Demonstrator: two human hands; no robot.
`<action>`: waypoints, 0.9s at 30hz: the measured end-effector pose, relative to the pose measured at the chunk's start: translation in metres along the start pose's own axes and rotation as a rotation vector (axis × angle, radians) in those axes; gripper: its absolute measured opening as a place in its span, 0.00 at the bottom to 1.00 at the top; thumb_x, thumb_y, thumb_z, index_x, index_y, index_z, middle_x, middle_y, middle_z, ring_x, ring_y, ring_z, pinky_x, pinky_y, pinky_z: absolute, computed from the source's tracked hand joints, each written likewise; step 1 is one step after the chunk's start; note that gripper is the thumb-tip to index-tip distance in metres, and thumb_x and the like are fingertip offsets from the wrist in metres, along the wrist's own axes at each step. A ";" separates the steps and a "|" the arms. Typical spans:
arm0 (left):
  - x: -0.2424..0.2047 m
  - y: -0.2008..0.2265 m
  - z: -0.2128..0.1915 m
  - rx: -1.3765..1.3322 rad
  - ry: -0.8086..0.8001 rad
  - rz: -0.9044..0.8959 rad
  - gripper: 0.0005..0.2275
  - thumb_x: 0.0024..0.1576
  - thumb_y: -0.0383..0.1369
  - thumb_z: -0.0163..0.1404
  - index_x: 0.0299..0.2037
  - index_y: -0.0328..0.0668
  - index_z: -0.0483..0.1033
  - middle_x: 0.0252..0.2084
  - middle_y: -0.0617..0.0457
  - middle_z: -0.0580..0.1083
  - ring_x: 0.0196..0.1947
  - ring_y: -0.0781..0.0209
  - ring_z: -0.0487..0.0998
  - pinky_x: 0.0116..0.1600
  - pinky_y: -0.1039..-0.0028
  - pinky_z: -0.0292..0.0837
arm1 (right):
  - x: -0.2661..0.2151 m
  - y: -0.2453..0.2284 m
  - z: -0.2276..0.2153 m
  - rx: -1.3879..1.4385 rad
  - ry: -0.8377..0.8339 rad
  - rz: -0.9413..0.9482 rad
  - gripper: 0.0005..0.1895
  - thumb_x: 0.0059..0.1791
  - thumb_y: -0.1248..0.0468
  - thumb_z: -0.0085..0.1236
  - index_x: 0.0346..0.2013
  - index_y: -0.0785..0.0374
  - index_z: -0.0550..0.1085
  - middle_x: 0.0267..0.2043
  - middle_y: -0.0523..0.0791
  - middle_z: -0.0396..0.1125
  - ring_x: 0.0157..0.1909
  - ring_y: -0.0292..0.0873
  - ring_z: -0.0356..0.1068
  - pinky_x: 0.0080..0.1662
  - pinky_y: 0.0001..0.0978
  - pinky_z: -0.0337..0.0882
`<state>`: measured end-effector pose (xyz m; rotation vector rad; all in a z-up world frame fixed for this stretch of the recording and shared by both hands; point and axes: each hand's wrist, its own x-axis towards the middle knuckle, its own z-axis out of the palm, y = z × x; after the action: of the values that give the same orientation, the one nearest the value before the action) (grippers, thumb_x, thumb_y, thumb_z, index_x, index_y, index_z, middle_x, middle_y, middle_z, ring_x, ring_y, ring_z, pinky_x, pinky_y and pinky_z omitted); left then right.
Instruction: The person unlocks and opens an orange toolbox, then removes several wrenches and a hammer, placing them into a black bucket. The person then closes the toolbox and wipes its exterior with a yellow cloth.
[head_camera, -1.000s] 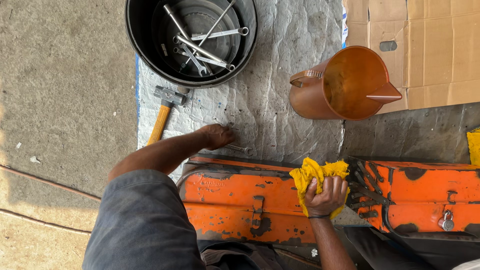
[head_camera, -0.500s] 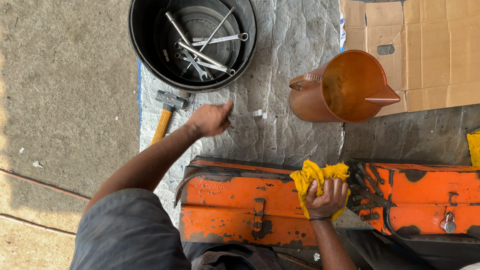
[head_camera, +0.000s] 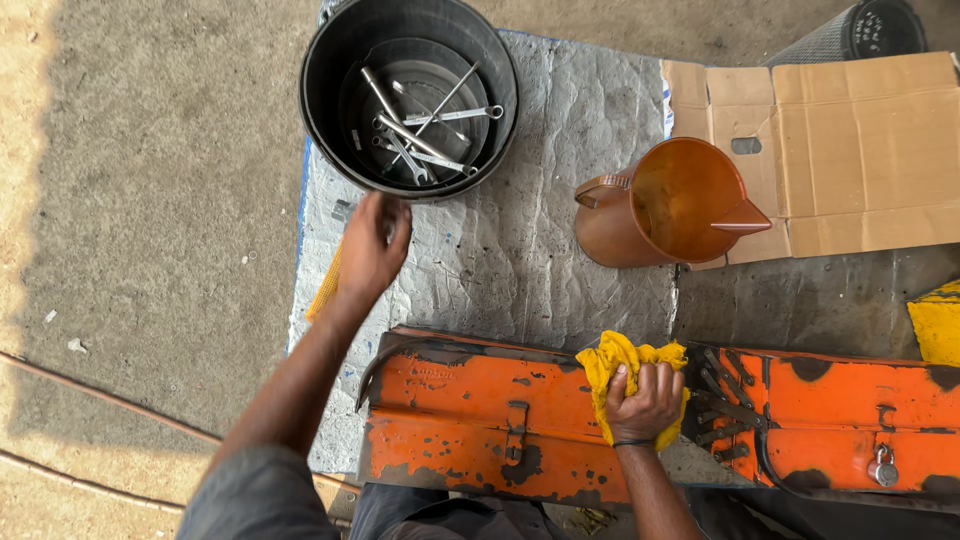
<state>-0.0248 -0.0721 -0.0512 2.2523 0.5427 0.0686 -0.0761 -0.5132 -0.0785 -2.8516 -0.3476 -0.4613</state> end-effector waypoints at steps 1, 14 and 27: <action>-0.021 0.007 0.000 -0.061 0.011 -0.011 0.07 0.66 0.35 0.51 0.43 0.39 0.74 0.40 0.50 0.75 0.35 0.62 0.76 0.38 0.70 0.77 | 0.000 0.001 -0.001 -0.005 0.003 0.001 0.21 0.56 0.53 0.48 0.26 0.66 0.67 0.33 0.51 0.60 0.39 0.54 0.62 0.42 0.50 0.65; -0.239 0.128 0.055 -0.596 -0.384 -0.170 0.23 0.63 0.50 0.48 0.57 0.39 0.71 0.50 0.47 0.77 0.53 0.55 0.78 0.55 0.68 0.73 | 0.020 -0.007 -0.041 0.525 -0.064 0.389 0.21 0.58 0.53 0.49 0.42 0.69 0.79 0.40 0.55 0.75 0.42 0.57 0.74 0.44 0.47 0.71; -0.405 -0.019 -0.006 -1.046 0.462 -0.582 0.16 0.58 0.33 0.54 0.55 0.35 0.76 0.46 0.50 0.78 0.41 0.59 0.81 0.45 0.69 0.79 | -0.054 -0.086 -0.090 1.039 -0.739 -0.230 0.12 0.53 0.55 0.59 0.43 0.60 0.79 0.47 0.44 0.75 0.55 0.48 0.75 0.59 0.43 0.74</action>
<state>-0.4001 -0.2199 -0.0107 1.0048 1.0776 0.4642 -0.1740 -0.4661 0.0031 -1.8372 -0.7603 0.6144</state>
